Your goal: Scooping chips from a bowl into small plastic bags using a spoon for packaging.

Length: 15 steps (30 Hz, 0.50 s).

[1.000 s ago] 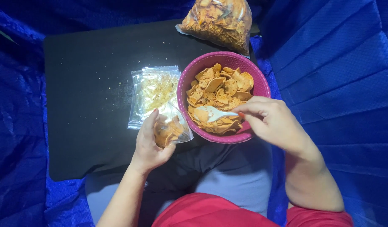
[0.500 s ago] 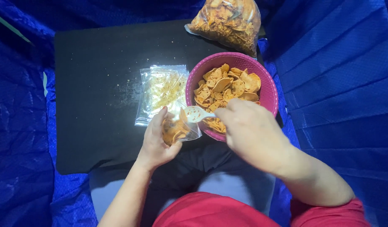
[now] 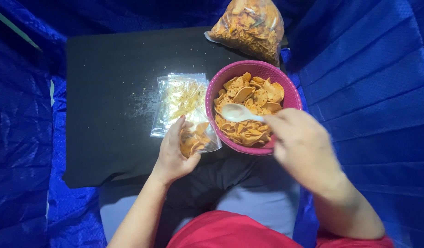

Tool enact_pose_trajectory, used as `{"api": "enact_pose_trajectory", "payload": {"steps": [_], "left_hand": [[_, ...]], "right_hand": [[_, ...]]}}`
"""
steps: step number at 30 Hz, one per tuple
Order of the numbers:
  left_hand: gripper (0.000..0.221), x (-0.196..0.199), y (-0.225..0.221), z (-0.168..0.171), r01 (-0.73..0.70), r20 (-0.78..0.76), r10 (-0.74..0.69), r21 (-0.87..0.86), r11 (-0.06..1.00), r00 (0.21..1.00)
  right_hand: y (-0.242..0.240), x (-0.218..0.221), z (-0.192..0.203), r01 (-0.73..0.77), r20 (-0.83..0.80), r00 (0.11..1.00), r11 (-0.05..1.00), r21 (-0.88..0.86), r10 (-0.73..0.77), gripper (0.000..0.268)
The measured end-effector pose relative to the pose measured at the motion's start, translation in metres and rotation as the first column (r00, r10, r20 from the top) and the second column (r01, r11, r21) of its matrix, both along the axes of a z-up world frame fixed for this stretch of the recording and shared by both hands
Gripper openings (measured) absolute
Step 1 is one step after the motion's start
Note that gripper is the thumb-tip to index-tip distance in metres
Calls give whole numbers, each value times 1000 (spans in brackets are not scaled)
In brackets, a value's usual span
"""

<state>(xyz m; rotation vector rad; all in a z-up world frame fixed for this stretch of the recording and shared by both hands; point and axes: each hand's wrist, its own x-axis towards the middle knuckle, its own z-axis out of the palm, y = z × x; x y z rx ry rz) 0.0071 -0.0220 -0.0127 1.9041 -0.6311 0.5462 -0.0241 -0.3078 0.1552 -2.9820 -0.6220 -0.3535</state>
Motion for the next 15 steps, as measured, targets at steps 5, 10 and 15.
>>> {"api": "enact_pose_trajectory", "payload": {"steps": [5, 10, 15], "left_hand": [[104, 0, -3, -3, -30, -38, 26, -113, 993, 999], [104, -18, -1, 6, -188, -113, 157, -366, 911, 981], [104, -87, -7, 43, -314, -338, 232, -214, 925, 912]], "right_hand": [[-39, 2, -44, 90, 124, 988, 994, 54, -96, 35], [-47, -7, -75, 66, 77, 994, 988, 138, -77, 33], [17, -68, -39, -128, 125, 990, 821, 556, 69, 47]]}}
